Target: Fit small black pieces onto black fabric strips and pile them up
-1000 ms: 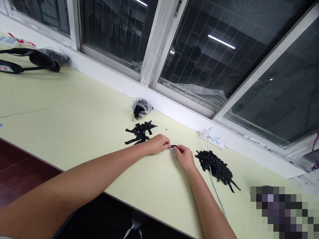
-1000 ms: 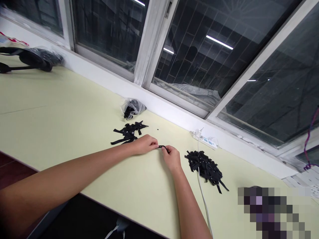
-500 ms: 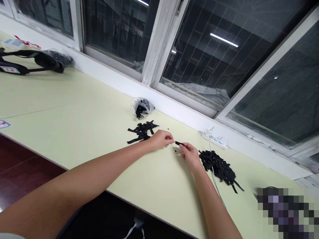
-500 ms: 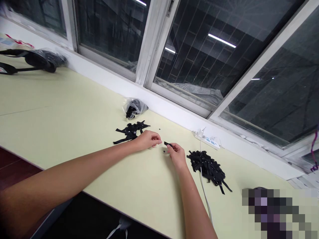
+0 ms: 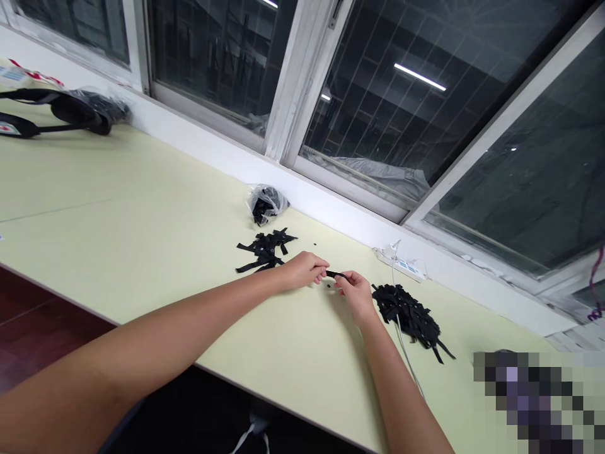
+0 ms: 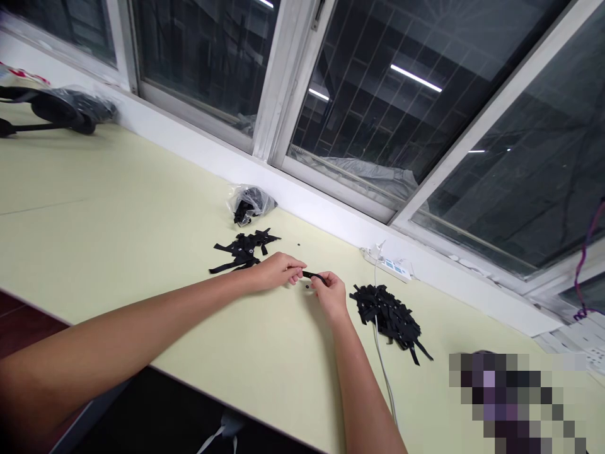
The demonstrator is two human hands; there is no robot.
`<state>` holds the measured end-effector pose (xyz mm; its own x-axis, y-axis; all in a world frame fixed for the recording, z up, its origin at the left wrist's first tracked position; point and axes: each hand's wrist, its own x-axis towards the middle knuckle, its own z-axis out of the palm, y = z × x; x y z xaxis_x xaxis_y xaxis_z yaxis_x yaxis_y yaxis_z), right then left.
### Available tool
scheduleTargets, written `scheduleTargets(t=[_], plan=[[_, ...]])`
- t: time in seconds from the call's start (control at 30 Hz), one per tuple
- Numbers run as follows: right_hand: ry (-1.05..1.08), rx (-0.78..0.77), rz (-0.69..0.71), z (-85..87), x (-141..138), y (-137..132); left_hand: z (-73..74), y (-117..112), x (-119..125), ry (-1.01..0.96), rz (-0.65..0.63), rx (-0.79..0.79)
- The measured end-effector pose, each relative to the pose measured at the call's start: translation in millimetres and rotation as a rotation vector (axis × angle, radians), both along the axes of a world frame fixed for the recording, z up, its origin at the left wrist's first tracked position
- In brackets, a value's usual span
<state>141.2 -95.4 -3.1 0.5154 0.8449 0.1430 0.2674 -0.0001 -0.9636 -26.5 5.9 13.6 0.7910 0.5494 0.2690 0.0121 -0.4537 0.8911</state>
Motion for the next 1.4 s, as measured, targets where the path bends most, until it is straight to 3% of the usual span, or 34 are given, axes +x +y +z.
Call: scheduleTargets(t=[0.1,0.3,0.47,0.87,1.17,1.4], plan=[[-0.018,0.026,-0.005,0.2,-1.6,0.2,0.5,-2.2,1.1,0.028,0.035,-0.006],[0.030,0.091,0.052,-0.8,-4.6,1.7,0.2,-0.6,2.6,-0.080,0.122,0.160],[0.046,0.088,0.137,-1.7,-5.6,1.4,-6.2,2.2,5.1,-0.072,0.108,0.106],[0.066,0.100,0.152,-0.3,-6.1,0.3,-11.1,4.3,10.0,-0.203,0.093,0.030],[0.120,0.144,0.125,4.7,-11.8,0.6,-10.4,1.9,10.8,-0.256,0.129,0.144],[0.125,0.173,0.134,5.0,-13.2,0.8,-11.6,-0.4,12.6,-0.260,0.148,0.097]])
